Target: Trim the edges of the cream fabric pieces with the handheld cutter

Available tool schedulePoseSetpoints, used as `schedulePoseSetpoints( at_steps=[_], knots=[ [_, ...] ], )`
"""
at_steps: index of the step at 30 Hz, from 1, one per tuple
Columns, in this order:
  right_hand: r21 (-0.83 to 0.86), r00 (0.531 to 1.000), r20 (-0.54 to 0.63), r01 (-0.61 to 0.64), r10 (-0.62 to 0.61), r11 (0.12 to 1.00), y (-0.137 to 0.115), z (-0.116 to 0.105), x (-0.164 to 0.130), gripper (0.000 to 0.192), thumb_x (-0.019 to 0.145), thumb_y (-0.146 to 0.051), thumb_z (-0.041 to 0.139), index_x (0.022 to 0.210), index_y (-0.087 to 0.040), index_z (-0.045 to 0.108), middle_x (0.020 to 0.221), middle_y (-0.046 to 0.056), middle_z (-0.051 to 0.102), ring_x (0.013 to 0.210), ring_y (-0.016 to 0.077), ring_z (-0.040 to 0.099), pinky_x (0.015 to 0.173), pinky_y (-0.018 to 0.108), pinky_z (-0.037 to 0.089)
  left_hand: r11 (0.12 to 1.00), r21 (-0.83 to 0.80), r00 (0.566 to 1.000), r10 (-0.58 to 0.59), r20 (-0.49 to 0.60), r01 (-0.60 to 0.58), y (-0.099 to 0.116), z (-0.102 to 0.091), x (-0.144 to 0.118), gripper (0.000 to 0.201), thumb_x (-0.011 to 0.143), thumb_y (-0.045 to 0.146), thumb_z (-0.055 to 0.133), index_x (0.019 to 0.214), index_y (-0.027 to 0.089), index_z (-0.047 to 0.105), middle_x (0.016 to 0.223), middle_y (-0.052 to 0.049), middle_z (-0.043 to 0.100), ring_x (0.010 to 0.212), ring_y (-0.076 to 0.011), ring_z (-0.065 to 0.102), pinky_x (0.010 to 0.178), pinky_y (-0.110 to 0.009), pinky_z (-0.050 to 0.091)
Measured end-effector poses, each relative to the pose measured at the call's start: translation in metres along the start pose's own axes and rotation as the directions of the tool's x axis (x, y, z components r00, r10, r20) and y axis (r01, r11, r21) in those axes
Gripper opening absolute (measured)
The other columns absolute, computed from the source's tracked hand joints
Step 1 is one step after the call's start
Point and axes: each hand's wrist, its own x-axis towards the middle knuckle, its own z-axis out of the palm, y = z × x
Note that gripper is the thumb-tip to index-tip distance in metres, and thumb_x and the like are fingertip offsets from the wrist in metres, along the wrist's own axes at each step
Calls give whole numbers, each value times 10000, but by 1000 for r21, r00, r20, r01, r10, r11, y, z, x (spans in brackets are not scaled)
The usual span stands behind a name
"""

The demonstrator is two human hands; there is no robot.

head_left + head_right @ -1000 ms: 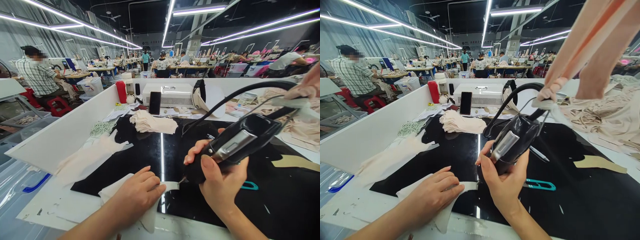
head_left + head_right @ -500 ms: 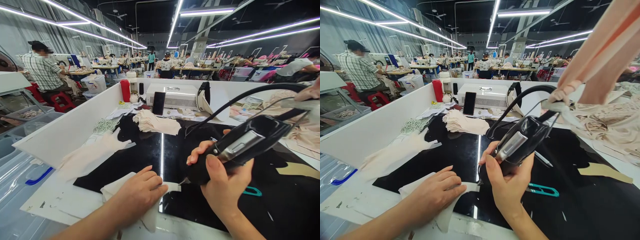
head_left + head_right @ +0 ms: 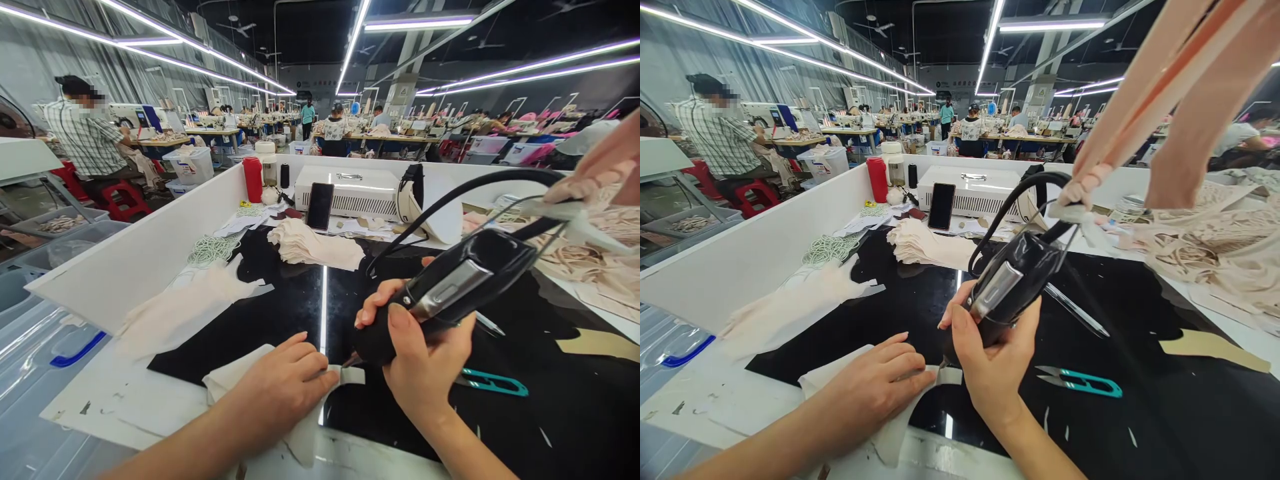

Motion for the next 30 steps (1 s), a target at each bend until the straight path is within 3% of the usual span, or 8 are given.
schedulePoseSetpoints(
  at_steps=[7, 21, 30],
  knots=[
    [-7, 998, -64, 14, -15, 1000, -8, -7, 8, 322, 910, -277, 801, 1098, -298, 540, 852, -56, 683, 592, 139, 650, 546, 315, 580, 1000, -12, 1000, -4, -4, 4, -1, 1, -1, 219, 1079, 68, 497, 1186, 181, 651, 972, -21, 663, 914, -165, 656, 1173, -438, 485],
    [19, 998, -58, -5, 6, 1000, -10, -8, 4, 301, 925, -296, 793, 1119, -298, 561, 873, -46, 680, 604, 143, 664, 534, 305, 585, 999, -46, 998, -12, 55, 14, -4, -1, -4, 258, 1062, 52, 503, 1228, 187, 647, 1028, -36, 690, 973, -186, 675, 1188, -483, 470],
    [76, 1000, 15, -19, 18, 997, -10, -1, -7, 294, 932, -303, 797, 1089, -290, 548, 876, -37, 684, 598, 132, 660, 530, 294, 574, 999, -42, 999, 7, 48, -5, -6, 0, -4, 257, 1087, 81, 478, 1259, 179, 641, 1053, -47, 699, 987, -195, 669, 1166, -484, 486]
  ],
)
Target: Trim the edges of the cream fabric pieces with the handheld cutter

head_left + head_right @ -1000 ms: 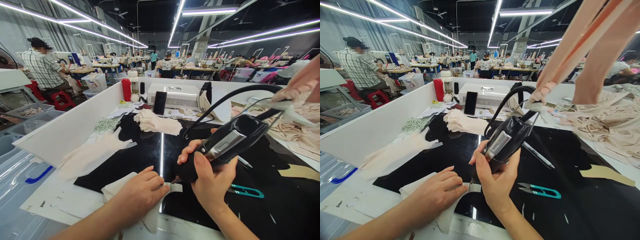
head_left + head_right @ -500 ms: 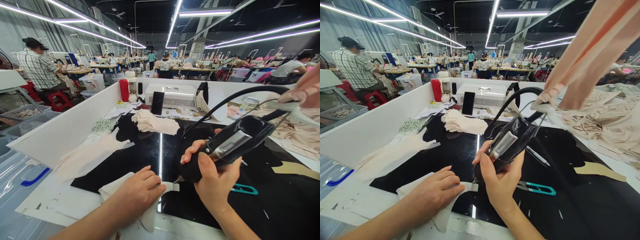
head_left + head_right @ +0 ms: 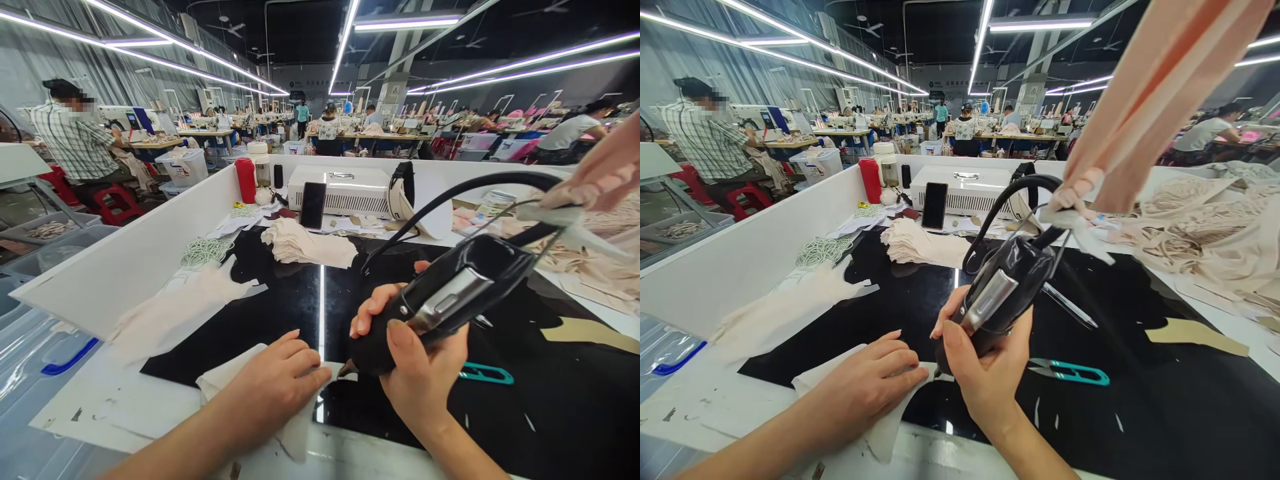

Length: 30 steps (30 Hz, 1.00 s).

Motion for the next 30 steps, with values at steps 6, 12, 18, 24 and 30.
schedulePoseSetpoints(
  at_steps=[6, 12, 18, 24, 30],
  knots=[
    [-19, 1000, -8, -12, 12, 1000, -4, -3, 2, 278, 940, -272, 782, 1114, -292, 567, 870, -37, 682, 610, 143, 663, 535, 304, 583, 1000, 0, 1000, -6, -7, 6, 0, 0, 2, 256, 1087, 73, 471, 1235, 187, 646, 1032, -34, 692, 979, -185, 665, 1167, -474, 485],
    [-25, 999, -50, -1, 0, 1000, -9, -10, 6, 474, 909, -306, 821, 1320, -337, 588, 859, -42, 681, 609, 140, 661, 537, 294, 597, 1000, -19, 1000, -20, 11, 20, 1, 2, 0, 260, 1059, 48, 506, 1234, 181, 643, 1058, -36, 686, 976, -185, 656, 1199, -500, 454],
    [-17, 999, -49, 5, -6, 1000, -7, -13, 3, 494, 914, -295, 824, 1348, -335, 592, 879, -36, 695, 618, 131, 664, 558, 286, 603, 999, -26, 999, -26, 24, 26, 0, 1, -1, 260, 1049, 44, 528, 1231, 186, 648, 1071, -32, 693, 986, -190, 655, 1201, -506, 451],
    [-12, 1000, -20, 20, -21, 1000, -7, -13, 2, 497, 927, -298, 810, 1369, -330, 584, 876, -33, 693, 618, 137, 670, 552, 293, 593, 999, -18, 999, -28, 42, 29, 0, 0, -1, 272, 1038, 33, 537, 1236, 184, 648, 1076, -34, 694, 1001, -190, 658, 1208, -505, 449],
    [-35, 1000, -16, 18, -19, 999, -5, -12, 0, 495, 941, -284, 796, 1379, -349, 575, 893, -33, 689, 622, 138, 673, 540, 290, 577, 1000, -14, 998, -21, 56, 22, 0, -2, 0, 254, 1066, 67, 523, 1264, 182, 632, 1093, -36, 698, 1019, -190, 665, 1217, -507, 448]
  ],
)
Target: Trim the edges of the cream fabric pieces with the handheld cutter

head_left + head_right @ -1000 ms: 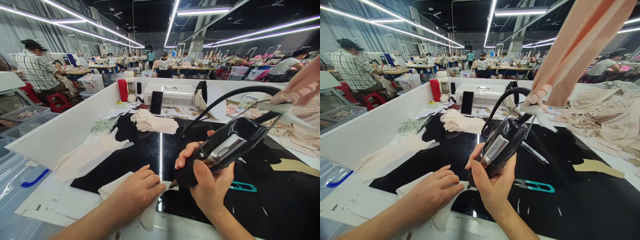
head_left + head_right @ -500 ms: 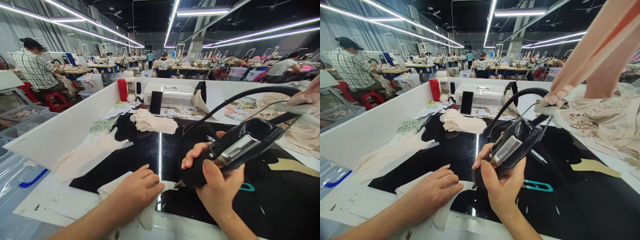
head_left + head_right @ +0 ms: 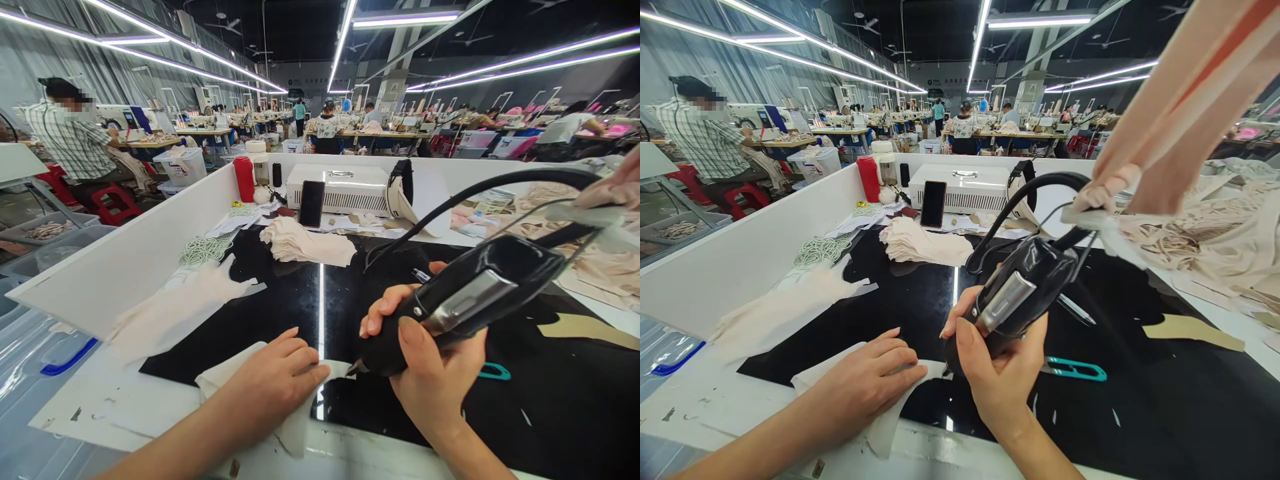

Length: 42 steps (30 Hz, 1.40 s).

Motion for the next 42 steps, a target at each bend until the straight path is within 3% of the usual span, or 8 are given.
schedulePoseSetpoints(
  at_steps=[5, 9, 14, 20, 27, 33, 37, 42],
  knots=[
    [-24, 1000, -8, 10, -10, 1000, -2, 1, -2, 487, 942, -284, 797, 1371, -356, 577, 899, -31, 688, 627, 135, 674, 541, 286, 581, 992, 113, 997, 55, -50, -49, 9, -7, 0, 301, 1060, 12, 436, 1305, 95, 591, 1160, -90, 704, 1091, -225, 666, 1144, -428, 526],
    [-47, 999, -24, 30, -31, 998, -6, 1, -5, 488, 946, -276, 796, 1376, -348, 576, 897, -31, 689, 631, 132, 672, 538, 279, 586, 991, 131, 999, -18, -46, 24, 17, -7, -5, 416, 985, -64, 400, 1356, 62, 540, 1219, -126, 699, 1095, -238, 670, 936, -311, 622],
    [-64, 998, -23, 63, -64, 996, -10, 1, -12, 512, 949, -255, 793, 1399, -335, 561, 906, -28, 689, 645, 133, 681, 531, 270, 588, 989, 104, 994, -109, 2, 109, 19, -2, -11, 491, 918, -98, 429, 1362, 82, 537, 1201, -128, 703, 1056, -242, 684, 875, -331, 638],
    [-61, 996, -63, 65, -68, 996, -13, 2, -17, 520, 934, -213, 800, 1378, -305, 546, 902, -23, 702, 632, 142, 688, 534, 288, 599, 988, 74, 989, -138, 50, 135, 18, -4, -9, 414, 946, -62, 414, 1275, 111, 595, 1196, -119, 705, 1053, -237, 681, 896, -352, 630],
    [-57, 996, -79, 40, -45, 998, -15, 6, -21, 364, 922, -191, 795, 1187, -303, 572, 897, -25, 703, 646, 150, 691, 540, 291, 590, 987, 29, 986, -160, 48, 159, 18, -4, -12, 337, 976, -17, 451, 1207, 161, 622, 1160, -87, 707, 993, -233, 690, 853, -359, 634],
    [-65, 995, -92, 37, -43, 997, -16, 6, -23, 356, 905, -191, 812, 1139, -292, 563, 893, -20, 698, 640, 156, 683, 574, 319, 606, 981, 152, 992, -123, 23, 118, 25, 0, -11, 273, 992, 5, 499, 1191, 151, 617, 987, -54, 696, 860, -232, 677, 859, -404, 632],
    [-83, 995, -94, 36, -44, 996, -18, 7, -24, 351, 902, -186, 807, 1123, -283, 552, 884, -17, 692, 630, 167, 678, 615, 362, 623, 963, 252, 995, -95, -2, 92, 32, 6, -6, 215, 1043, 184, 619, 1255, 155, 604, 956, -38, 693, 891, -246, 700, 998, -490, 596],
    [-107, 994, -101, 30, -41, 994, -18, 7, -27, 340, 902, -203, 805, 1122, -278, 556, 872, -16, 688, 621, 171, 671, 600, 358, 611, 936, 334, 994, -91, -66, 108, 40, 15, -6, 479, 986, 514, 740, 1285, 160, 618, 1033, -69, 720, 985, -274, 711, 1054, -503, 565]
  ],
)
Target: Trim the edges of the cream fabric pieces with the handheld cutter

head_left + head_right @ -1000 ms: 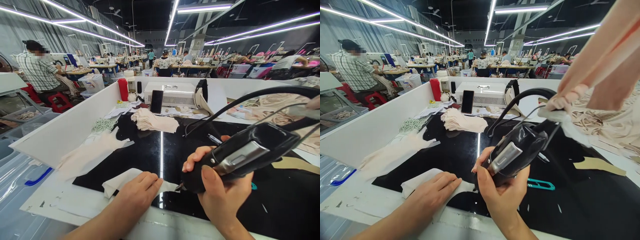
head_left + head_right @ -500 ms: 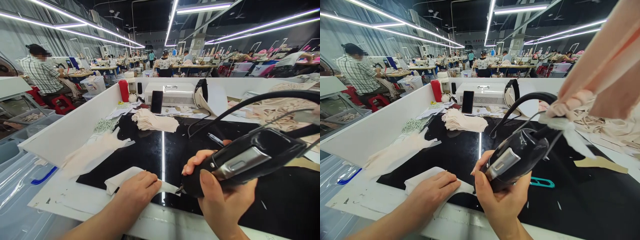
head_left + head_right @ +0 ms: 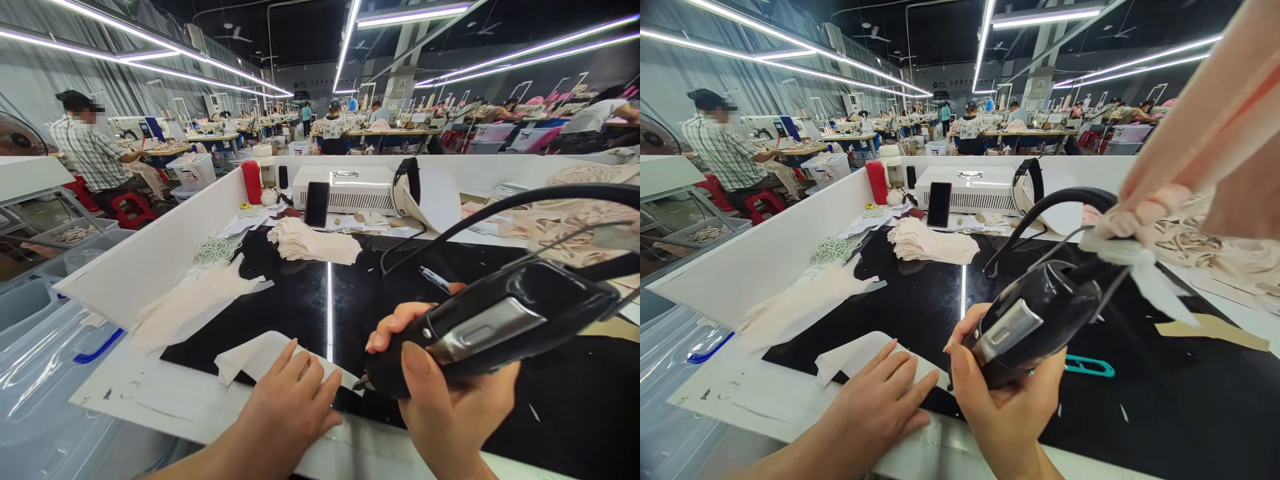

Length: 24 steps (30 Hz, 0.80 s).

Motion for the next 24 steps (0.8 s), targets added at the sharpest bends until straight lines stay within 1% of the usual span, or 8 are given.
schedulePoseSetpoints(
  at_steps=[2, 5, 11, 15, 18, 24],
  knots=[
    [16, 1000, 2, -16, 16, 1000, 0, 0, 0, 344, 904, -196, 803, 1135, -281, 562, 879, -14, 690, 621, 171, 676, 556, 332, 591, 1000, 29, 999, 2, -35, -1, 3, 3, -2, 528, 986, 562, 722, 1305, 154, 620, 1067, -84, 730, 1032, -279, 710, 1071, -485, 553],
    [51, 999, 21, -35, 34, 998, 2, 3, 5, 348, 914, -225, 802, 1154, -296, 561, 888, -21, 694, 613, 162, 679, 498, 297, 559, 999, 48, 998, 2, -64, 1, 4, 8, -6, 539, 1007, 584, 681, 1327, 154, 620, 1105, -100, 737, 1085, -284, 705, 1075, -463, 544],
    [81, 999, 16, -45, 44, 996, 12, 18, 18, 341, 909, -249, 803, 1096, -292, 521, 861, -52, 701, 587, 133, 668, 545, 296, 587, 999, 38, 997, 2, -73, 0, 4, 12, -8, 549, 1022, 571, 662, 1342, 127, 618, 1128, -123, 732, 1105, -297, 704, 1084, -461, 535],
    [101, 997, 50, -57, 52, 993, 19, 27, 18, 321, 892, -187, 776, 1031, -292, 506, 848, -71, 703, 585, 118, 662, 564, 283, 597, 1000, 4, 997, 10, -73, -10, 4, 11, -8, 576, 984, 541, 733, 1341, 104, 618, 1137, -133, 729, 1091, -313, 709, 1071, -482, 544],
    [98, 997, 67, -55, 49, 994, 20, 29, 17, 331, 877, -154, 761, 1014, -297, 496, 845, -80, 701, 595, 113, 661, 577, 277, 600, 1000, -6, 997, 10, -75, -10, 4, 11, -8, 598, 951, 529, 779, 1339, 103, 619, 1129, -130, 733, 1067, -317, 713, 1050, -483, 557],
    [52, 995, 83, -52, 47, 997, 22, 29, 17, 270, 926, -151, 700, 1044, -292, 503, 859, -70, 688, 589, 107, 654, 572, 277, 596, 1000, -14, 996, 7, -94, -9, 5, 14, -9, 550, 969, 499, 761, 1327, 103, 628, 1124, -128, 728, 1070, -319, 706, 1066, -486, 542]
  ],
)
